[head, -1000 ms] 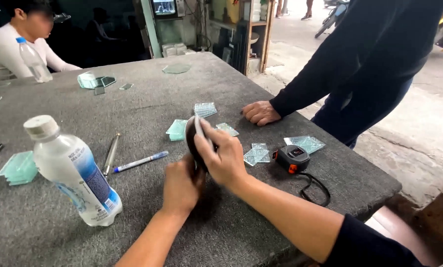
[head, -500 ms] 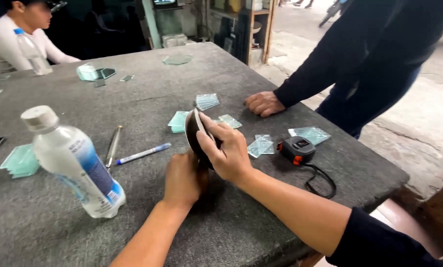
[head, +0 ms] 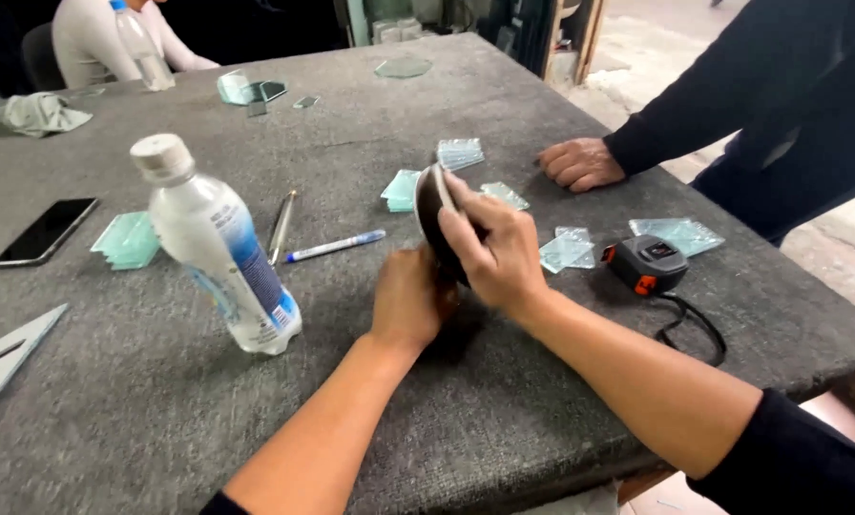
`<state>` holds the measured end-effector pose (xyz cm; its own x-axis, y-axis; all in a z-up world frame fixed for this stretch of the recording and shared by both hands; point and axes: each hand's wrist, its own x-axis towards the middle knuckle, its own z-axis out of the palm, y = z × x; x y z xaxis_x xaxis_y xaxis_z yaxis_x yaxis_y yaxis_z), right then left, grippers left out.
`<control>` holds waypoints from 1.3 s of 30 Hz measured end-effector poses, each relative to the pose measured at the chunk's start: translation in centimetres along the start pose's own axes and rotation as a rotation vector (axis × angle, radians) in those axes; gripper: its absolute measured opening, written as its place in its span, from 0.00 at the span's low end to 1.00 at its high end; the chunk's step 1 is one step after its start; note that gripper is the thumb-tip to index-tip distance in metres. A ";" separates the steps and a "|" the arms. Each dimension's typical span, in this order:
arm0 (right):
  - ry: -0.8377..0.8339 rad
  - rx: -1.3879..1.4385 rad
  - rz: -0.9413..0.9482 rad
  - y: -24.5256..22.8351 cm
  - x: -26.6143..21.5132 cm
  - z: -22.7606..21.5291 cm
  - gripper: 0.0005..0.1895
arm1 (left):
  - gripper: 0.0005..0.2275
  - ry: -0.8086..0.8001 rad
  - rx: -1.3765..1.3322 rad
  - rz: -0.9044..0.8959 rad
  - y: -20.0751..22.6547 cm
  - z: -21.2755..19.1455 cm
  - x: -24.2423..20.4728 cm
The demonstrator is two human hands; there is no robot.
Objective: Grinding and smoothing the edges of small glass pieces using a hand-held abrasive stone and water.
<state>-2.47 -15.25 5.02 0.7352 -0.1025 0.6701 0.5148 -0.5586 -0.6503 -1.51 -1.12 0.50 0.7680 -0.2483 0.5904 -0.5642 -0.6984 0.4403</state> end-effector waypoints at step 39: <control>0.043 -0.028 0.086 4.2 3.3 -1.7 0.30 | 0.15 -0.140 -1.260 -0.766 -1.4 0.5 2.2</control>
<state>1.33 -19.34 5.13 0.7562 -0.1860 0.6273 0.4375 -0.5692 -0.6961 1.18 -1.05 0.83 0.9739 -0.2098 -0.0872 0.1535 0.3248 0.9332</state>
